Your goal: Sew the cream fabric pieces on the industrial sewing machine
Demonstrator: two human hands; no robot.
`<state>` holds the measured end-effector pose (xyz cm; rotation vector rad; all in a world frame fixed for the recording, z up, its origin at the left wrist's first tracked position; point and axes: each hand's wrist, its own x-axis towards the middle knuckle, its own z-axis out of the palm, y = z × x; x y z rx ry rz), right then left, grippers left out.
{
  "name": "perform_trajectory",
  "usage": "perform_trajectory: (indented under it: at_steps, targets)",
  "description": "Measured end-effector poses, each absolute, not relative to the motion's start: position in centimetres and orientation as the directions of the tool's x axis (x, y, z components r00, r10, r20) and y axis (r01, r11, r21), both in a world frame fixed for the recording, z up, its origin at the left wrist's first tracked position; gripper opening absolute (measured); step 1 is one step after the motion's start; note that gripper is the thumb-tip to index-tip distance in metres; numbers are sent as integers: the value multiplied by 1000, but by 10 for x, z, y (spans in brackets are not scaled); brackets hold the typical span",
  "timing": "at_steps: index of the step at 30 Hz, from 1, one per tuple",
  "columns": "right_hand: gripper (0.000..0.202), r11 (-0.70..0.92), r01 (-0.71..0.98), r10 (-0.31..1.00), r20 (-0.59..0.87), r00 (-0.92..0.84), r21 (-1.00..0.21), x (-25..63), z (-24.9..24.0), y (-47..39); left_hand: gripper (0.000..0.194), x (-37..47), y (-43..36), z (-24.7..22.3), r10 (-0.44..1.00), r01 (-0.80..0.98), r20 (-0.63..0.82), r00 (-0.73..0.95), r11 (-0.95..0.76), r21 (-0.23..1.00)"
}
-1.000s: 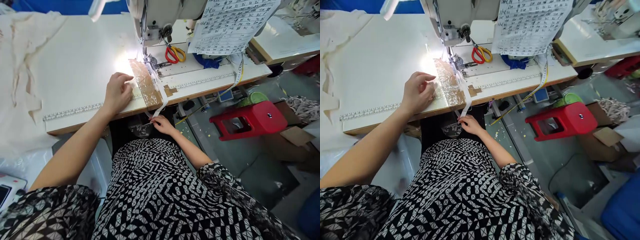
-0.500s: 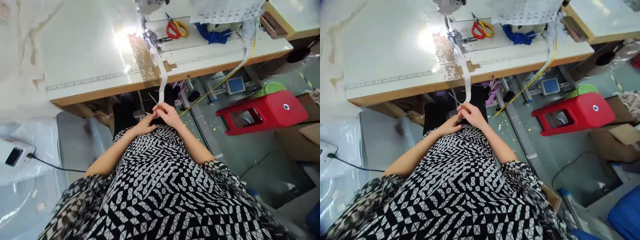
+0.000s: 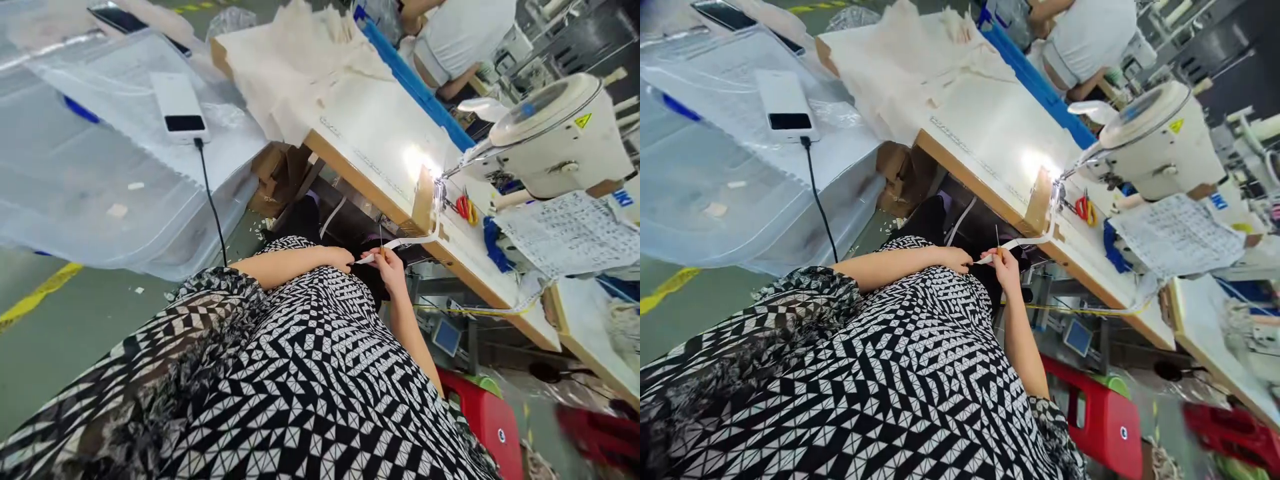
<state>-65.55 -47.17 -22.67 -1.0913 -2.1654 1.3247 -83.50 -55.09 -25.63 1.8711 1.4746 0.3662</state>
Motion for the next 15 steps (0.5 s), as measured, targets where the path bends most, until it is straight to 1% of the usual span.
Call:
perform_trajectory:
  at_steps: [4,10,15]
  targets:
    - [46,249,454,786,-95,-611,-855,-658,-228,-471,32,-841,-562,-259,929,744,-176,325,-136,654]
    - [38,241,451,843,-45,-536,-859,-660,-251,-482,33,-854,-574,-269,917,773,-118,381,-246,585]
    - [26,231,480,855,-59,-516,-846,-662,-276,-488,39,-869,-574,-285,927,767,-88,365,-246,592]
